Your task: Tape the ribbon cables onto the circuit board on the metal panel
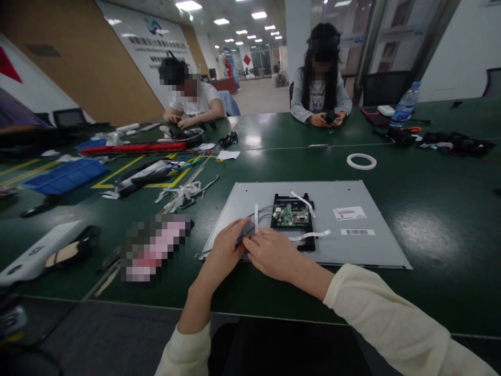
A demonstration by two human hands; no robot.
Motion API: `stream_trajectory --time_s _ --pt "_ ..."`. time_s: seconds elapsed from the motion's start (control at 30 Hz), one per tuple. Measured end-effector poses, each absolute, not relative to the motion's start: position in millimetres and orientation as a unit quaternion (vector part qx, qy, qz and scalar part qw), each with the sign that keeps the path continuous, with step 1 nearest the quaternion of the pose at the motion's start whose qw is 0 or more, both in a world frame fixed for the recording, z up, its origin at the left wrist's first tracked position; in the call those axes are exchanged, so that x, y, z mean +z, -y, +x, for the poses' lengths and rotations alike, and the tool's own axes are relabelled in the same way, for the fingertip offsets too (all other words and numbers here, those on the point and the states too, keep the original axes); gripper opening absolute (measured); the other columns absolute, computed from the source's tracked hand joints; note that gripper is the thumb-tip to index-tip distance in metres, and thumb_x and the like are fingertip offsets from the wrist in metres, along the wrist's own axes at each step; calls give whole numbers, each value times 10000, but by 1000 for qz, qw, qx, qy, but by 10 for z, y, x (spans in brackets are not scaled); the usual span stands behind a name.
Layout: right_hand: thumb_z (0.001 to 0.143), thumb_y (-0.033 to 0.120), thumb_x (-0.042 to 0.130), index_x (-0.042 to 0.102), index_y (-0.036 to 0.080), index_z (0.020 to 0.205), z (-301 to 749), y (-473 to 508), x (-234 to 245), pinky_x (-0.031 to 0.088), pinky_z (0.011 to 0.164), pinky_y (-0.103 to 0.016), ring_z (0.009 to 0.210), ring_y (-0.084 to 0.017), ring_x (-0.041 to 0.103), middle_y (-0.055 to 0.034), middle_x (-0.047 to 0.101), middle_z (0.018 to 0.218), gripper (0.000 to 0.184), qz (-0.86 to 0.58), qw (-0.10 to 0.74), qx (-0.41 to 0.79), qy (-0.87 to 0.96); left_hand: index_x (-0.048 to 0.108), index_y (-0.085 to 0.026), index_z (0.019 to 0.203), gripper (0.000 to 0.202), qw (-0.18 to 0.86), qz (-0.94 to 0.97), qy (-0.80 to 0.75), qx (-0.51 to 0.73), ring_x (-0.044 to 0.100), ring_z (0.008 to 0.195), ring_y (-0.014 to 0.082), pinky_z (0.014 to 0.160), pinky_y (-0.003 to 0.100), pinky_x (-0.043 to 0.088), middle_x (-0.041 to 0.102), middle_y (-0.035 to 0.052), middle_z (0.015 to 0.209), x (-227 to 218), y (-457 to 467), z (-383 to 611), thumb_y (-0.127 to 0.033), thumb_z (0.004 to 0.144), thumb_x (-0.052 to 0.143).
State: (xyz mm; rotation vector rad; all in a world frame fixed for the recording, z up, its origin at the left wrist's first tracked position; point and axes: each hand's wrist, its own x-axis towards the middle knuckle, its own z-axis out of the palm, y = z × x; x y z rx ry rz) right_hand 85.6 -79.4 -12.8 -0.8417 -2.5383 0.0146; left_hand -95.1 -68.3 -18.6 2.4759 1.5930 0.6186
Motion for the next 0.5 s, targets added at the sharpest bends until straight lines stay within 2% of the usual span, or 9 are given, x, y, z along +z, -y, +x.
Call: stream_trajectory --time_s 0.13,0.3,0.4,0.5 --pt "913 230 455 536 106 1167 896 801 -114 406 989 -387 1010 -206 588 -142 643 1075 294 -286 231 11 930 437 -201 1327 501 27 820 -539 188 370 1330 238 1084 486 303 493 70 1380 -115 752 -907 -93 838 429" --pt "904 240 471 530 91 1178 907 795 -167 397 999 -383 977 -203 601 -135 653 1035 317 -297 235 4 926 362 -229 1390 546 -32 854 -502 132 276 1389 221 1129 559 103 467 67 1408 -28 734 -833 -106 858 375" --pt "903 249 470 529 81 1190 909 796 -187 405 994 -381 991 -210 598 -140 650 1055 337 -303 239 -3 922 365 -198 1391 542 -25 866 -488 102 307 1375 211 1135 549 74 492 87 1385 -32 676 -822 -118 855 372" --pt "908 251 461 527 85 1205 922 795 -186 427 963 -384 996 -215 592 -140 646 1064 347 -298 243 -10 923 366 -201 1387 536 0 865 -492 95 367 1342 195 1136 534 106 488 85 1388 -57 641 -839 -124 857 357"
